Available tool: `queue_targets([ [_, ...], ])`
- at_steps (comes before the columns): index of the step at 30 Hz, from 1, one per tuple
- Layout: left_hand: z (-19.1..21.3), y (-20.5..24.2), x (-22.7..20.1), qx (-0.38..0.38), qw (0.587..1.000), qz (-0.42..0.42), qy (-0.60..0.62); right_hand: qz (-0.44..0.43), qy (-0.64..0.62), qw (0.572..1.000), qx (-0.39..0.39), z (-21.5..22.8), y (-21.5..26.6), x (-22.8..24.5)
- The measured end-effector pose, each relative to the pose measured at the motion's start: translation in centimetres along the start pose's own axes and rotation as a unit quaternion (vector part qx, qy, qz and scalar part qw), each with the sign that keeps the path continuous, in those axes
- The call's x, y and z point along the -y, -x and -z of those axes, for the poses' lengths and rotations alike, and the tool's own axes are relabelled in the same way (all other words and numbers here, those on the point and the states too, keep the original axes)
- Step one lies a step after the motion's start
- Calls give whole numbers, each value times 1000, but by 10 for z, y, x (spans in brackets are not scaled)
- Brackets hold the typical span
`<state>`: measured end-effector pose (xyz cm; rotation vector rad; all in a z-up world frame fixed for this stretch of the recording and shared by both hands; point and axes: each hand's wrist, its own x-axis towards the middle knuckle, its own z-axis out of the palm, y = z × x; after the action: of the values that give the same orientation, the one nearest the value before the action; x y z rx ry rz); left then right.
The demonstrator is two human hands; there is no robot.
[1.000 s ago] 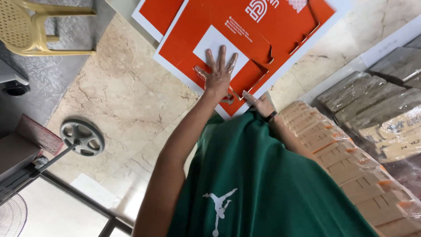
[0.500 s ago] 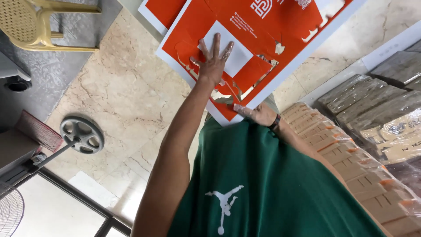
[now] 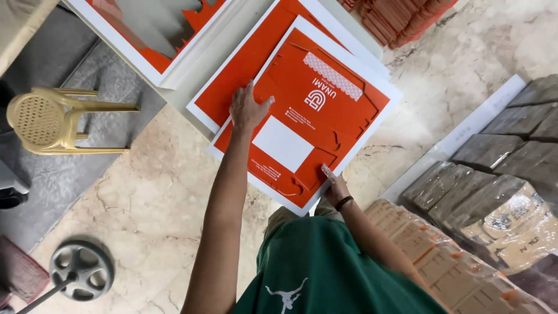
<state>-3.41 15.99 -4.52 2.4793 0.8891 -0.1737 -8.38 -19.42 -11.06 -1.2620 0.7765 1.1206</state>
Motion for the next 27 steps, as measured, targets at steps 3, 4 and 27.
queue_targets([
  [3, 1, -4, 15, 48, 998, 33, 6, 37, -48, 994, -86, -6, 33, 1],
  [4, 10, -10, 14, 107, 992, 24, 62, 65, 12, 995, -76, -9, 48, 16],
  [27, 98, 100, 24, -68, 846, -3, 528, 438, 320, 829, 138, 7, 23, 198],
])
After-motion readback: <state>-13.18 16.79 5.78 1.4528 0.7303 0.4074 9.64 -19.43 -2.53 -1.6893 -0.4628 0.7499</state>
